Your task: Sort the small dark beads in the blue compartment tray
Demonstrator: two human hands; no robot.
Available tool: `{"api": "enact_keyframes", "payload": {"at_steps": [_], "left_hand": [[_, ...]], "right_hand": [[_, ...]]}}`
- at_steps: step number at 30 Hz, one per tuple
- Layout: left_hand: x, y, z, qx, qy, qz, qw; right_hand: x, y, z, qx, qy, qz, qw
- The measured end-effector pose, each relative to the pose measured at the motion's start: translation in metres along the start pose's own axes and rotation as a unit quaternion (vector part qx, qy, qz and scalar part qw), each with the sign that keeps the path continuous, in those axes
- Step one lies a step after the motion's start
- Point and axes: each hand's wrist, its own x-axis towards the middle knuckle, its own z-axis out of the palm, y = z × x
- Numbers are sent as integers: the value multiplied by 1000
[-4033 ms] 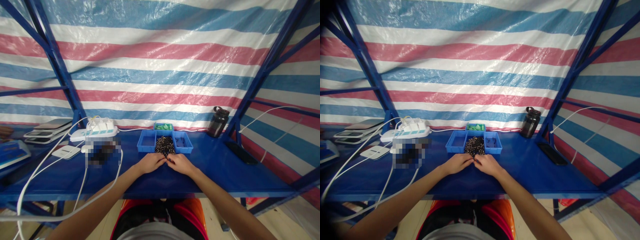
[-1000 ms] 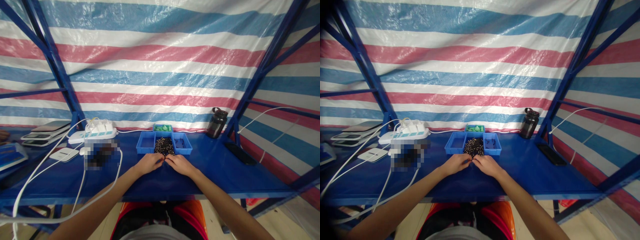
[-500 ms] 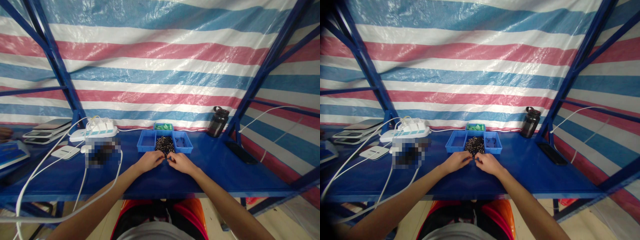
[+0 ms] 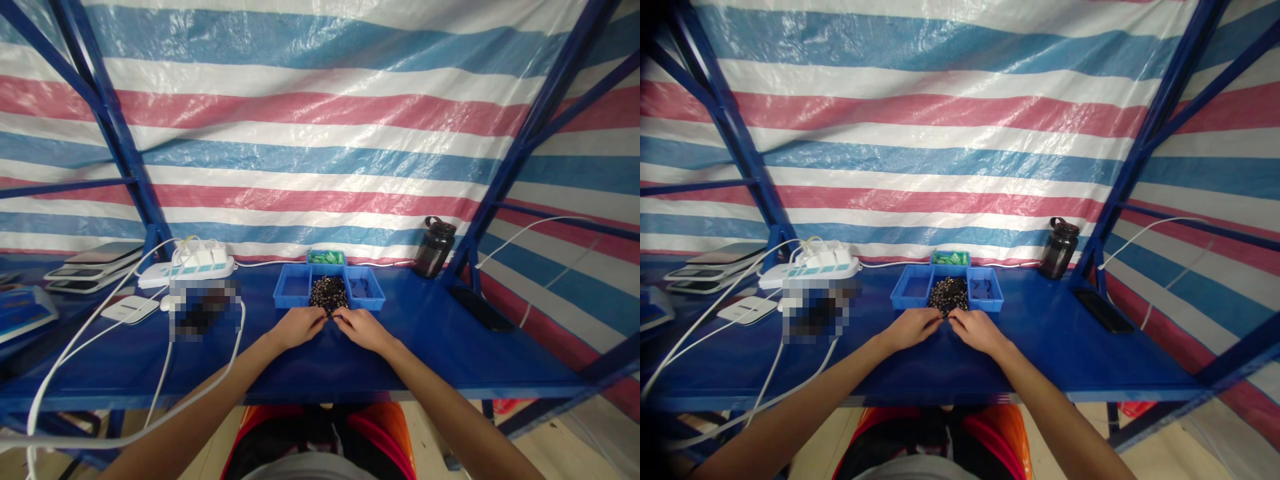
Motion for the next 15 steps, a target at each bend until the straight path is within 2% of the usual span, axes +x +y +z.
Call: {"api": "enact_keyframes", "payload": {"at_steps": [5,12,15], "left_hand": [[-1,1,3,6,-24,12,1000],[-1,3,0,-41,-7,-16,999],[0,6,0,-86,-6,-6,996]], "right_hand": [[-1,-2,1,-17,12,-5,1000],[-1,-1,-1,-30,41,6,999],[-2,-1,2,-69,46,-28,996]]}}
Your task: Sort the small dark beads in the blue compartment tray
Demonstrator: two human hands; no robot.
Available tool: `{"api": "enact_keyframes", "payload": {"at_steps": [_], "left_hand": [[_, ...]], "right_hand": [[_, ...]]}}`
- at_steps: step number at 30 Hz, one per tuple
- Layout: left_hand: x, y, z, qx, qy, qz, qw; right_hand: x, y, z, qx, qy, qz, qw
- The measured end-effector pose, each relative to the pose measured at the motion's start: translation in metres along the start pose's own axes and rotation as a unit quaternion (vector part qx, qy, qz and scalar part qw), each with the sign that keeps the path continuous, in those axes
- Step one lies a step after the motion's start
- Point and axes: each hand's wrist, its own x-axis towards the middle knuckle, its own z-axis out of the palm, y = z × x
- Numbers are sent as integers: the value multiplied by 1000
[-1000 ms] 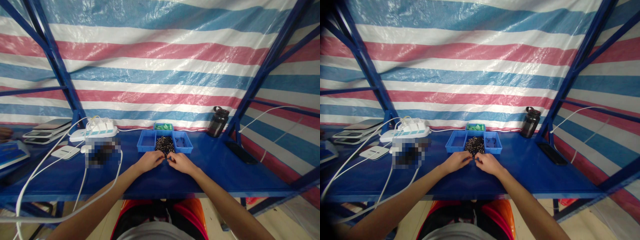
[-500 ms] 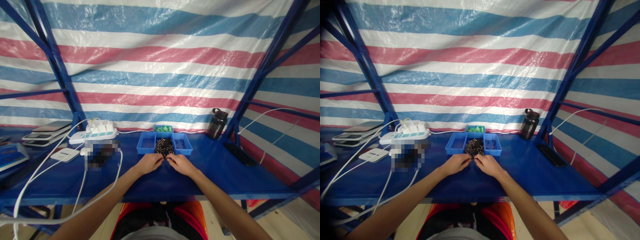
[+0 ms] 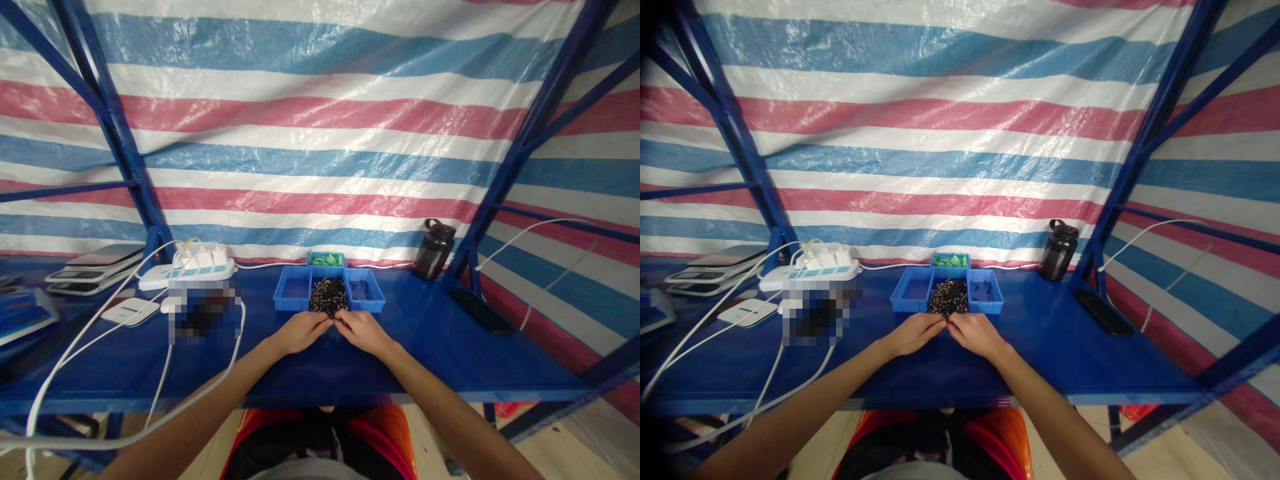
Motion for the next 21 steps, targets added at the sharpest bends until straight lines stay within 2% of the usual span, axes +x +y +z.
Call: {"api": "enact_keyframes", "payload": {"at_steps": [3,6,9,14,21], "left_hand": [[1,1,1,-31,0,3,1000],[3,-1,2,-44,-3,-11,999],[3,-4,2,-48,1,-30,998],[2,-8,4,-2,1,-30,1000],[1,-7,4,25,-8,-13,1000]], "right_hand": [[-1,-2,4,-52,-12,-50,997],[0,-2,6,-63,-17,-69,996],[0,1,5,-30,-6,-51,998],[0,5,0,43,23,27,998],[1,3,-1,48,-33,-30,998]]}}
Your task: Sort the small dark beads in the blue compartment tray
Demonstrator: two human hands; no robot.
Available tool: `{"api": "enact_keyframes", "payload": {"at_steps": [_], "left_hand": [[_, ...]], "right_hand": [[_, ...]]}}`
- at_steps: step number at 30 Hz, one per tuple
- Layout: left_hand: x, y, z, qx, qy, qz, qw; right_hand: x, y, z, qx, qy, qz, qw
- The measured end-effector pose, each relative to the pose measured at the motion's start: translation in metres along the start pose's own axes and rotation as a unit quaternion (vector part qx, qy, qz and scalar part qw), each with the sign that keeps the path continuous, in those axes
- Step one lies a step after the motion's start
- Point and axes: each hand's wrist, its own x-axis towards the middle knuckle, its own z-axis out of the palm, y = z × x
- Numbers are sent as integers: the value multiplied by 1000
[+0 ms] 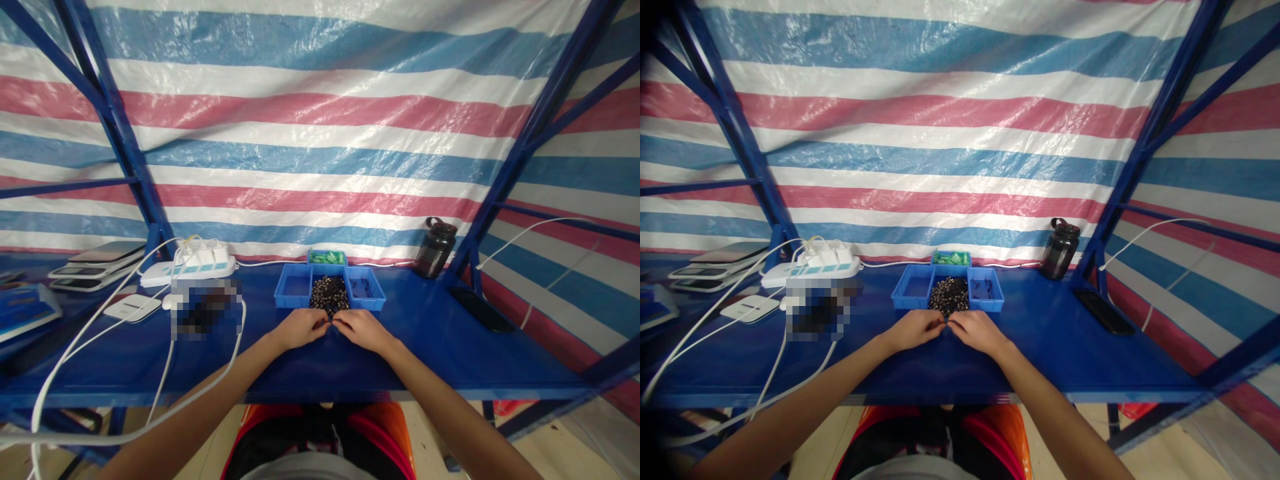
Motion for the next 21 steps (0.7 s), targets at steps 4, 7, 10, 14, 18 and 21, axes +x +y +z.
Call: {"api": "enact_keyframes", "payload": {"at_steps": [4,7,10,14,18,21], "left_hand": [[0,-1,-1,3,13,-2,1000],[0,-2,-3,1,23,0,1000],[0,-1,-5,-7,37,5,999],[-1,3,-6,-10,48,39,998],[-3,8,-6,-5,39,67,997],[-2,8,-7,4,32,59,998]], "right_hand": [[0,1,0,-2,-4,4,1000],[0,2,0,8,5,12,1000],[1,2,0,16,10,14,1000],[1,2,4,13,-7,0,1000],[1,2,9,-4,-28,-6,1000],[1,3,9,-18,-35,-4,999]]}}
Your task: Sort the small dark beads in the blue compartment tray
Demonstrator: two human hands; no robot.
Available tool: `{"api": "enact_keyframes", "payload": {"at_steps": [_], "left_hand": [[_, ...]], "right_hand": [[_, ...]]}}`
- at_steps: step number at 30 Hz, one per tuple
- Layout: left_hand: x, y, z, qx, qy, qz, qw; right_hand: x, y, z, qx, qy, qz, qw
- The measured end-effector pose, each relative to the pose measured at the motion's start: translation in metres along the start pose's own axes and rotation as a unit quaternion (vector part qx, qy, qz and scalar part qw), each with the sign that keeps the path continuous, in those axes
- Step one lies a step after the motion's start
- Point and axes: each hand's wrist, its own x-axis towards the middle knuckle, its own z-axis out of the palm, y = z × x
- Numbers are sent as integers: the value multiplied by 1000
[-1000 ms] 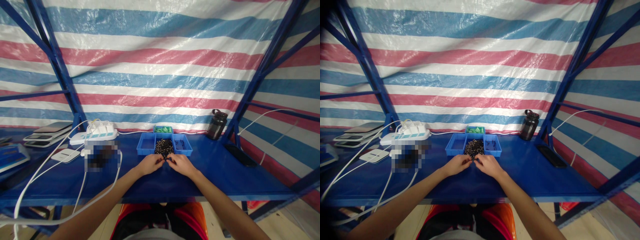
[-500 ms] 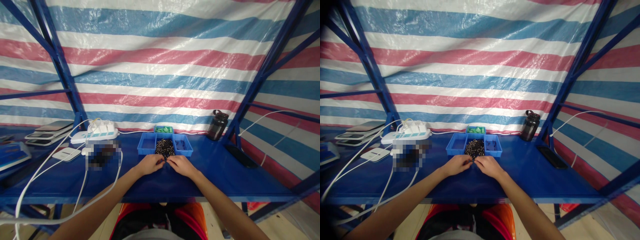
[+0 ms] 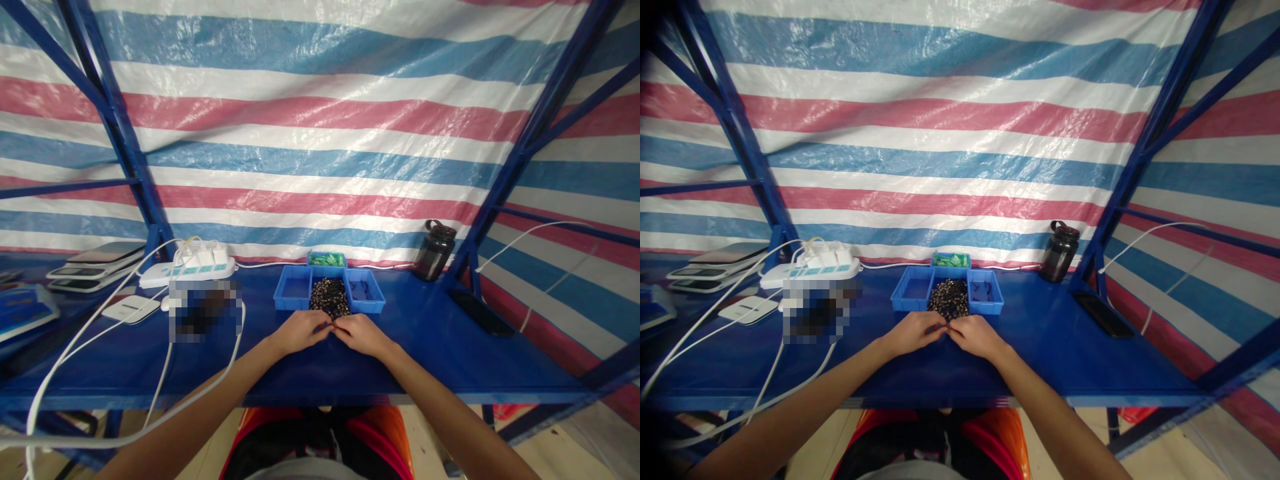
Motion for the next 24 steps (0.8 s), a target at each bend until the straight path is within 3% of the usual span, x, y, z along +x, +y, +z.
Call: {"api": "enact_keyframes", "payload": {"at_steps": [7,15,24], "left_hand": [[1,-7,4,27,-9,-47,999],[1,-5,7,28,-33,-27,999],[1,-6,2,-28,-1,-46,999]], "right_hand": [[-2,-3,-7,17,39,11,999],[-2,-6,-7,11,68,0,998],[1,-3,-6,20,40,30,999]]}}
